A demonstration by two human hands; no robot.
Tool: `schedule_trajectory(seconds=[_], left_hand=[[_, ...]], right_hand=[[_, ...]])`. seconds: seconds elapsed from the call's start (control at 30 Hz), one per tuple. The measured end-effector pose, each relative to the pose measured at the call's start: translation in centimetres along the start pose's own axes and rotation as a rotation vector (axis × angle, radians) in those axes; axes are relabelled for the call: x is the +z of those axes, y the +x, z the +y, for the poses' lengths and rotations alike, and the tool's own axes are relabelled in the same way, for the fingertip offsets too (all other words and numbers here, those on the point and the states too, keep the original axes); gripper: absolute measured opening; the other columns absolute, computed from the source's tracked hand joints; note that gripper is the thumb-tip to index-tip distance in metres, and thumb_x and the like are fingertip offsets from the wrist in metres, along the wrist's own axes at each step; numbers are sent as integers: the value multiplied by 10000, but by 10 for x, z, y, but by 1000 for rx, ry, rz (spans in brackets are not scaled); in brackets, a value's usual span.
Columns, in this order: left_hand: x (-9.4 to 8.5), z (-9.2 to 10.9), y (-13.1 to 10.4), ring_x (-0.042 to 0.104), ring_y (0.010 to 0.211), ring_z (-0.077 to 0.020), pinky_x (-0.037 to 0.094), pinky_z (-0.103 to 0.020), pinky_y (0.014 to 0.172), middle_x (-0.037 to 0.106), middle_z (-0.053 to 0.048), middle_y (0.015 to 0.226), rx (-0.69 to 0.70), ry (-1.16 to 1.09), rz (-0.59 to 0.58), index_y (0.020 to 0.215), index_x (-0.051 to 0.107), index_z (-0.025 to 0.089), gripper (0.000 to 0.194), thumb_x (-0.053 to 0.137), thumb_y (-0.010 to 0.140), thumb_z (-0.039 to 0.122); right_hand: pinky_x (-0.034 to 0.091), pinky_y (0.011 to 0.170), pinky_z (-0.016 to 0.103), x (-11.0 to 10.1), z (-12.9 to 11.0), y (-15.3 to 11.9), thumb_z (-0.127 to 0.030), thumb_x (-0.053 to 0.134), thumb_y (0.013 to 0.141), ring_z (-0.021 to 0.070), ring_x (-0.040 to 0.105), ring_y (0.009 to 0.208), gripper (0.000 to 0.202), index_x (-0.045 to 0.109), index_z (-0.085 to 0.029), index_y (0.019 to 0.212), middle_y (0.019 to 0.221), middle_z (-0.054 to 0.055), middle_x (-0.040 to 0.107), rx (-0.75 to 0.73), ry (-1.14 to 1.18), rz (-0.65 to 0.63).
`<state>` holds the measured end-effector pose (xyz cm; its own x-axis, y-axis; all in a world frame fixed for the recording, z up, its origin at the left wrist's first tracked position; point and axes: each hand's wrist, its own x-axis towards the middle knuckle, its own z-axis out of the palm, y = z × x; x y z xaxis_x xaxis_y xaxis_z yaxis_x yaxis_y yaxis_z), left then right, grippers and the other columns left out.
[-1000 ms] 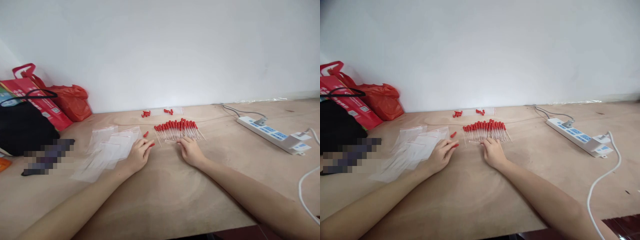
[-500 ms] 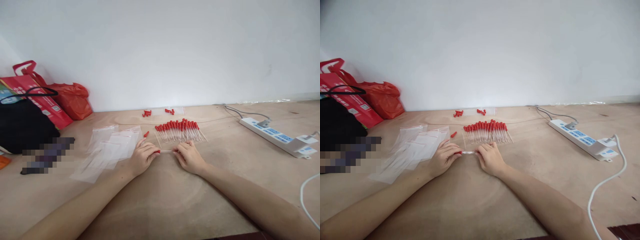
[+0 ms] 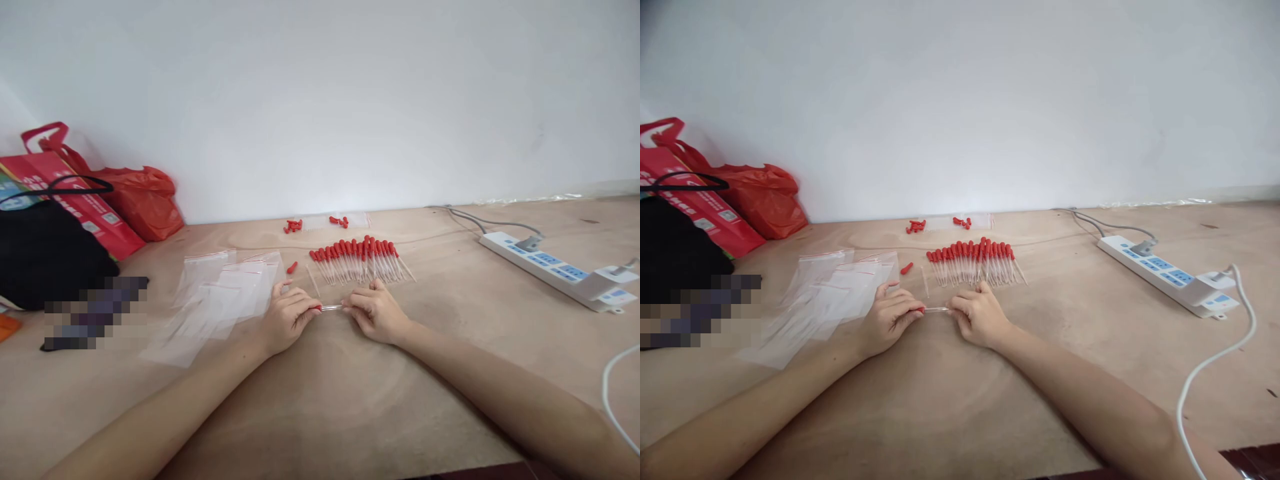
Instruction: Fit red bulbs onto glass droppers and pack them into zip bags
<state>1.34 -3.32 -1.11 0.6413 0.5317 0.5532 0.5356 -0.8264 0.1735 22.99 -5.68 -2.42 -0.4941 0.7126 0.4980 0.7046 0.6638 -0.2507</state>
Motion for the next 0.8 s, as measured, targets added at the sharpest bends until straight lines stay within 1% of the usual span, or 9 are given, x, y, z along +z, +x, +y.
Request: schedule_trajectory(seconds=[0.13,0.27,0.33,0.43,0.53,0.6,0.7,0.8], left_hand=[[0,1,0,571,696,-129,198,-380,935,650,23,659,29,30,-5,757,599,197,205,442,857,283],[-2,5,2,565,704,-133,181,-400,942,639,13,665,42,48,-35,760,597,191,213,424,863,260],[-3,7,2,563,697,-133,183,-407,938,629,10,661,47,43,-48,759,595,187,217,416,865,247],[-2,7,2,562,695,-130,186,-402,935,622,15,655,66,14,-32,754,590,188,218,412,867,243],[-1,6,2,563,705,-130,178,-398,944,630,18,664,84,-13,-16,750,591,195,226,407,871,251],[-2,7,2,565,707,-132,172,-403,950,638,16,676,83,-10,-31,748,595,199,228,412,870,258],[-4,7,3,568,703,-133,169,-404,957,648,9,688,70,8,-63,749,602,201,241,410,873,276],[-5,8,3,572,711,-137,167,-405,965,652,4,686,65,32,-64,761,605,198,257,397,879,291]], right_hand=[[197,655,292,-4,-4,1,-175,390,824,105,457,585,207,595,-166,792,678,5,606,-36,-35,-5],[185,644,296,-5,-5,0,-169,384,816,101,422,551,216,595,-165,770,654,1,596,-90,-61,19],[185,646,294,-5,-5,1,-175,383,819,100,421,551,216,589,-167,755,656,-1,597,-90,-64,7],[190,650,287,-6,-4,1,-189,375,832,98,443,566,225,572,-167,726,658,-4,605,-54,-31,-58],[200,649,275,-7,-5,2,-203,371,841,89,459,554,239,553,-168,691,637,-15,609,-2,52,-135],[211,656,267,-8,-6,3,-205,369,845,81,459,528,255,551,-173,669,609,-28,606,43,113,-175],[228,684,265,-7,-9,3,-207,363,852,76,465,498,292,566,-186,643,583,-43,609,123,166,-208],[232,689,266,-4,-12,4,-217,358,859,80,492,503,326,579,-197,620,584,-47,621,200,160,-217]])
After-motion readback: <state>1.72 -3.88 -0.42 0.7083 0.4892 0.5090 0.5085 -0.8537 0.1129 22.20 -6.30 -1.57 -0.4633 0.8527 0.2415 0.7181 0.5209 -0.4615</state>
